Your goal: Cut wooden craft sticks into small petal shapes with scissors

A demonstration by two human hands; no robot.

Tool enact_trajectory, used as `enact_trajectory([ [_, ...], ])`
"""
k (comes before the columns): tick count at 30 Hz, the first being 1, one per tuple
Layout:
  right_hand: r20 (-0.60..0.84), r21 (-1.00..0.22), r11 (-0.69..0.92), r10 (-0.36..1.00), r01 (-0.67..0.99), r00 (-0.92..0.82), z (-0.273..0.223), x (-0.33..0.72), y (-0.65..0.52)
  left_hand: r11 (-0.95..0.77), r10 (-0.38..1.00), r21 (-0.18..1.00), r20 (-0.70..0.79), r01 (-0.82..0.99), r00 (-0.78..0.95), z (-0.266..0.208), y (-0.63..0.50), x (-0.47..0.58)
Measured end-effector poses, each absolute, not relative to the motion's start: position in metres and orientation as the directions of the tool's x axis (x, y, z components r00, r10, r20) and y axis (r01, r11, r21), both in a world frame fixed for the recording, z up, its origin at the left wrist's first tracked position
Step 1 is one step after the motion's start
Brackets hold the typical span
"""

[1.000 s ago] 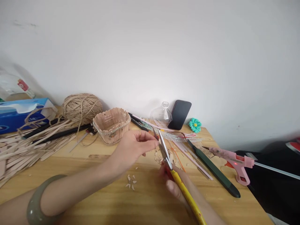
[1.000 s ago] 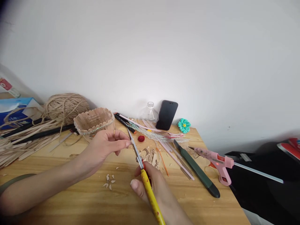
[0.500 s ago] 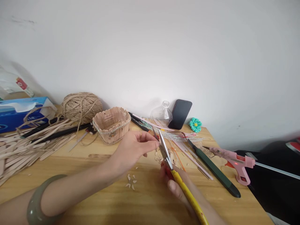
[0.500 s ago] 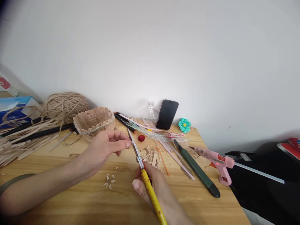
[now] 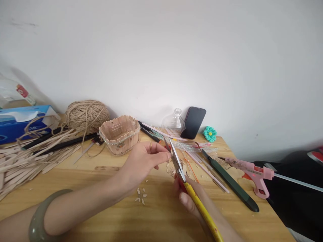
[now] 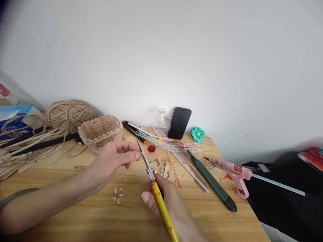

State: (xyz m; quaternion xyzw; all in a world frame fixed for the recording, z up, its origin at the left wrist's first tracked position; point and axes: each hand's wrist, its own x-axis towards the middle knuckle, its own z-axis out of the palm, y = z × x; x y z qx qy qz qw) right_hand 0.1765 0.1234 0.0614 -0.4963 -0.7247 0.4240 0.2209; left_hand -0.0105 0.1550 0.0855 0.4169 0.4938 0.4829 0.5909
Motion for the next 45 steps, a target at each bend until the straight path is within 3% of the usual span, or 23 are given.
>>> enact_trajectory([
  [30,-0.159,-0.819,0.164,0.856,0.550,-0.492,0.0679,0.1734,0.1276,0.181,0.983,0.966,-0.178,-0.185,0.035,0.0822,0.1521,-0.0072],
  [45,-0.177,-0.781,0.122,0.898,0.612,-0.404,0.0625,0.1776,0.1252,0.216,0.976,0.951,-0.213,-0.220,0.038,0.0866,0.1530,-0.0087],
])
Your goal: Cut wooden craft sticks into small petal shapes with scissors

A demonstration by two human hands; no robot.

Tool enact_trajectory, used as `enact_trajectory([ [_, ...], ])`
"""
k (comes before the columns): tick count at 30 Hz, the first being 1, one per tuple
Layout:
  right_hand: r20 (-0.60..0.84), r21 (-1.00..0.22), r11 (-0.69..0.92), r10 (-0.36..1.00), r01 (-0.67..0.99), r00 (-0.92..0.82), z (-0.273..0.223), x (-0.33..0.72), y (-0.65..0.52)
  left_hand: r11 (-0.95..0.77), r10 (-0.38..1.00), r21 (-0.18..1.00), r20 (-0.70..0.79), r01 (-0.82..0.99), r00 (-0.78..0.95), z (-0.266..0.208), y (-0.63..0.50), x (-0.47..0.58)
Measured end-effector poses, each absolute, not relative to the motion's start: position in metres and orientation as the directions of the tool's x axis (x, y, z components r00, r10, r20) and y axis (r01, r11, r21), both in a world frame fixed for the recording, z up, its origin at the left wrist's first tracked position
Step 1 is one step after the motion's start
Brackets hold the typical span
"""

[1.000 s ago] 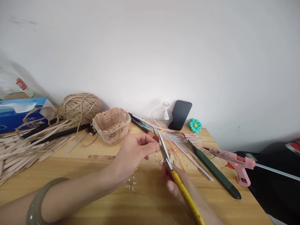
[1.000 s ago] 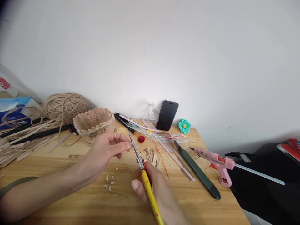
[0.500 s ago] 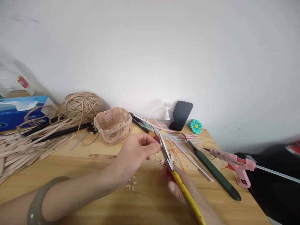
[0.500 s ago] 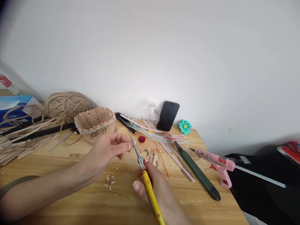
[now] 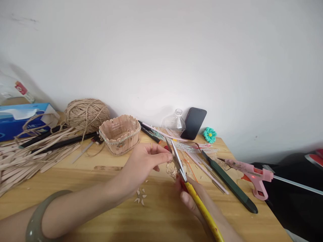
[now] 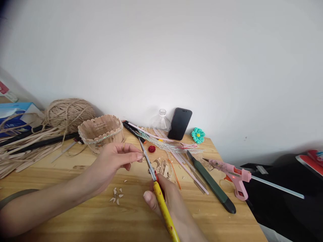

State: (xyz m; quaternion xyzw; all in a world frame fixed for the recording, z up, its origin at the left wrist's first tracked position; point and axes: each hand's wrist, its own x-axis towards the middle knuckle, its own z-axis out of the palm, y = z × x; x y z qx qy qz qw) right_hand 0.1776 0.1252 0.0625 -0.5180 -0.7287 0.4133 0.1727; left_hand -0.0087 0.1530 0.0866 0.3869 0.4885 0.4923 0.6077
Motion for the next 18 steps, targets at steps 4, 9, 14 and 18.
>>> enact_trajectory([
  [4,-0.176,-0.773,0.128,0.898,0.621,-0.404,0.0633,0.1759,0.1257,0.233,0.972,0.953,-0.233,-0.193,0.022,0.0860,0.1539,-0.0083],
  [9,-0.191,-0.792,0.108,0.892,0.602,-0.411,0.0649,0.1719,0.1283,0.233,0.972,0.957,-0.234,-0.173,0.018,0.0852,0.1554,-0.0078],
  [14,-0.195,-0.816,0.102,0.878,0.569,-0.437,0.0668,0.1689,0.1288,0.215,0.977,0.961,-0.213,-0.176,0.029,0.0854,0.1547,-0.0083],
  [18,-0.167,-0.839,0.124,0.868,0.530,-0.468,0.0635,0.1700,0.1315,0.217,0.976,0.959,-0.216,-0.184,0.028,0.0845,0.1536,-0.0094],
])
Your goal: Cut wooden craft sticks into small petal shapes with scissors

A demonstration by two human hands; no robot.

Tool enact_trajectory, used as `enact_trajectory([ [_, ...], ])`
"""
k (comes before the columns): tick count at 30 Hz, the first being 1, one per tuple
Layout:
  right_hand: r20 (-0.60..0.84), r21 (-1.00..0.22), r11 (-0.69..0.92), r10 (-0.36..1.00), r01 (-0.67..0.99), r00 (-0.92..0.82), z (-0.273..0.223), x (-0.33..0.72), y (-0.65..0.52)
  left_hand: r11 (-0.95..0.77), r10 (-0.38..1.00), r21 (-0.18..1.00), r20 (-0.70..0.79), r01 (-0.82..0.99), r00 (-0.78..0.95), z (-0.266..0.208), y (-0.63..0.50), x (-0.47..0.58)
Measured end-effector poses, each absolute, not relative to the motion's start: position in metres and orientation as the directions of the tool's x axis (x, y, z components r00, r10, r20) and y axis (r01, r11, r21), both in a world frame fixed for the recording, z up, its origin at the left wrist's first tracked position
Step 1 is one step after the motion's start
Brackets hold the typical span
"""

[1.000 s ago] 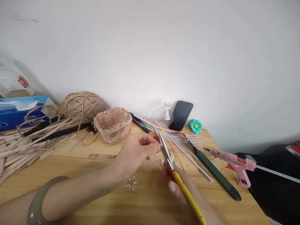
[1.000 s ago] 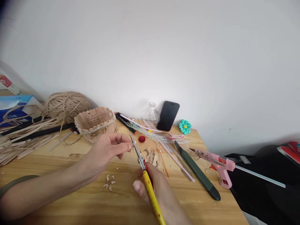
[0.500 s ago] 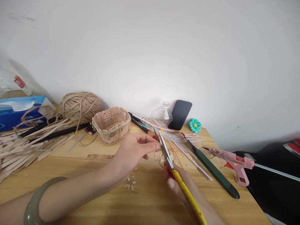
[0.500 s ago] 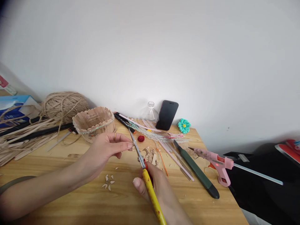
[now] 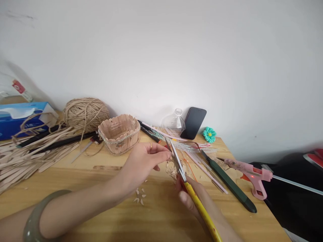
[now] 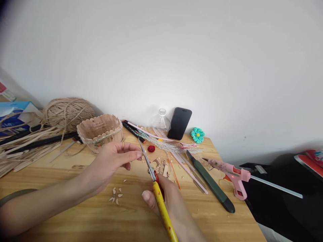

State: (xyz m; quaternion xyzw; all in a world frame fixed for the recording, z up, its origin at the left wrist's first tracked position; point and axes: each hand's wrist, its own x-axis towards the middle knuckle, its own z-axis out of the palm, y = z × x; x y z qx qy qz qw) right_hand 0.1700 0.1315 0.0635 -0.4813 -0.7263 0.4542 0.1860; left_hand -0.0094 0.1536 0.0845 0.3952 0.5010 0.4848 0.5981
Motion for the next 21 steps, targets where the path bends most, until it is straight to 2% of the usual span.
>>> enact_trajectory([
  [11,-0.191,-0.838,0.094,0.872,0.537,-0.451,0.0625,0.1691,0.1306,0.252,0.967,0.950,-0.253,-0.182,0.022,0.0869,0.1549,-0.0077],
  [21,-0.171,-0.826,0.130,0.870,0.549,-0.463,0.0617,0.1678,0.1317,0.246,0.969,0.948,-0.242,-0.202,0.044,0.0852,0.1547,-0.0076],
])
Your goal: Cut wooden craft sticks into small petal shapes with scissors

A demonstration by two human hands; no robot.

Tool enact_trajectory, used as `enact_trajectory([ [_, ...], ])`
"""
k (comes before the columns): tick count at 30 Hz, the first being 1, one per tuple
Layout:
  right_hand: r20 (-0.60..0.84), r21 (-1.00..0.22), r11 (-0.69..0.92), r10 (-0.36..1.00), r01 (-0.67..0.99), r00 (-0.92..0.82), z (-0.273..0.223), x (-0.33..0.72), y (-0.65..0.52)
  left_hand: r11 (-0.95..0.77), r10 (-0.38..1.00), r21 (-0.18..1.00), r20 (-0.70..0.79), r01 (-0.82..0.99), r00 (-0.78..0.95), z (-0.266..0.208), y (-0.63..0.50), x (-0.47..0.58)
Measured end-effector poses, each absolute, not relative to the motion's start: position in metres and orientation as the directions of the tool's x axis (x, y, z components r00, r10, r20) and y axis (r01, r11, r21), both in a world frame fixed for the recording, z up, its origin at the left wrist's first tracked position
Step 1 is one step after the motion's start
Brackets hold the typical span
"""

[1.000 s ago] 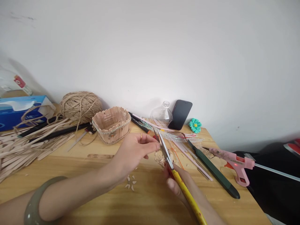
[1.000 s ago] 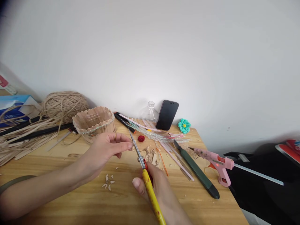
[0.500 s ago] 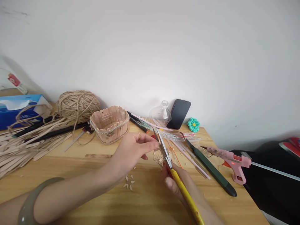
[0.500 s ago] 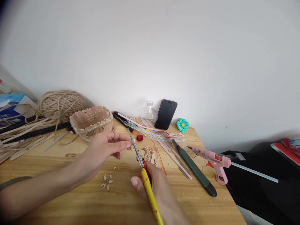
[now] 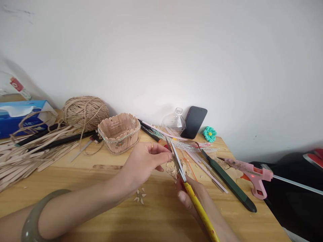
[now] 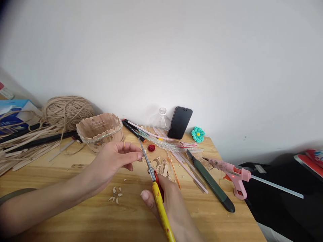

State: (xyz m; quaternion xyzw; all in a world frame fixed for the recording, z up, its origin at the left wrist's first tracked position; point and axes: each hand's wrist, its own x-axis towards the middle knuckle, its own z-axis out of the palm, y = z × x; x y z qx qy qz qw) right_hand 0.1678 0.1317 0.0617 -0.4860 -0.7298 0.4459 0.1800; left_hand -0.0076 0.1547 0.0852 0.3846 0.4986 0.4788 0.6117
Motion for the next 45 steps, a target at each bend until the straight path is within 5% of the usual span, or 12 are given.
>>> enact_trajectory([
  [18,-0.174,-0.802,0.138,0.877,0.581,-0.448,0.0614,0.1693,0.1328,0.297,0.955,0.932,-0.293,-0.208,0.051,0.0889,0.1540,-0.0086],
  [25,-0.056,-0.808,0.212,0.901,0.549,-0.431,0.0683,0.1717,0.1254,0.271,0.962,0.938,-0.267,-0.214,0.049,0.0858,0.1555,-0.0081],
  [45,-0.187,-0.796,0.125,0.880,0.592,-0.437,0.0595,0.1692,0.1307,0.267,0.964,0.939,-0.262,-0.216,0.053,0.0858,0.1535,-0.0068],
])
